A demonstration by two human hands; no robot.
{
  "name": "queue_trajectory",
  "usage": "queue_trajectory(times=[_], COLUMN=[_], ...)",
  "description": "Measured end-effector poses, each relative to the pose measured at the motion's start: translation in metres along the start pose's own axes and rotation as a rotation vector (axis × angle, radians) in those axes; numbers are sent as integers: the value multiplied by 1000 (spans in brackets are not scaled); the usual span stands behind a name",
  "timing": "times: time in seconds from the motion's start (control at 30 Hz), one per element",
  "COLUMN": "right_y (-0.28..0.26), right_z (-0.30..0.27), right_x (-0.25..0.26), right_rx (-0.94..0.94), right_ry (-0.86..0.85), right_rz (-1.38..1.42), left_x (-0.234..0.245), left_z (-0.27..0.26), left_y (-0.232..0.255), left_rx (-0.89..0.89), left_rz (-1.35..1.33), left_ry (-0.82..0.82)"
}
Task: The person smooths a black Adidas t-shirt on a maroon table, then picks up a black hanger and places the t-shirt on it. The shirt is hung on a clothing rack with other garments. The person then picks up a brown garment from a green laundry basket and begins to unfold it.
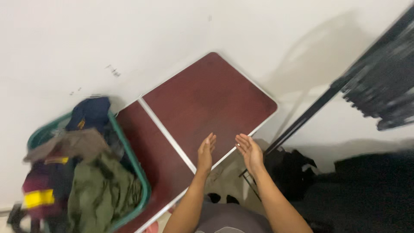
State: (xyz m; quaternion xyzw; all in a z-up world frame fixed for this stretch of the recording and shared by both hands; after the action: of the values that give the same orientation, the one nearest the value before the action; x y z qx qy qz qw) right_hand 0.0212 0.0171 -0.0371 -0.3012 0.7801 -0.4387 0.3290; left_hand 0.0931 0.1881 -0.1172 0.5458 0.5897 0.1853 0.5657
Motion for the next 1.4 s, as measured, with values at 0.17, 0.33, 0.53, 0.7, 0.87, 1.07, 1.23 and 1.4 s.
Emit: queue_trajectory(times=[0.17, 0.33, 0.53, 0.7, 0.87, 1.07, 1.23, 1.4], right_y=[-2, 8, 39, 74, 103, 141, 172, 218], right_z=[-2, -10, -14, -13, -21, -12, 1, 20], right_x=[-34, -56, -89, -125, -177, -259, -332, -392], right_rx=[-84, -173, -253, -312, -336, -288, -82, 107], right_ry=[-118, -275, -445, -576, -681, -722, -725, -681], right_rz=[-149, -145, -179, -139, -177, -296, -695, -822], left_x=[27, 54, 80, 106, 147, 205, 254, 275], left_z=[-23, -58, -99, -133, -156, -175, -189, -197], left_y=[-15, -18, -2, 29, 51, 66, 69, 58], left_rx=[-59, -163, -179, -233, -283, -323, -396, -354], left_rz=[-105, -122, -160, -58, -141, -199, -222, -251], left_ry=[211, 399, 590, 694, 775, 803, 855, 825])
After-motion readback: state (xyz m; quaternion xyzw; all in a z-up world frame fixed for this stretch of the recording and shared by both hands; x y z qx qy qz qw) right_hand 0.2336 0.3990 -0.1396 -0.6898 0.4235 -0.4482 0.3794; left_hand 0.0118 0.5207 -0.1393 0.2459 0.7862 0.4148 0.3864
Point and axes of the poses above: each hand's wrist, its own z-axis towards the middle knuckle, its own x-axis out of the back of the hand, y = z × x, the point moved 1 cm from there along z, towards the middle knuckle, and after that the axes turned 2 degrees about z, right-handed, at the moved point
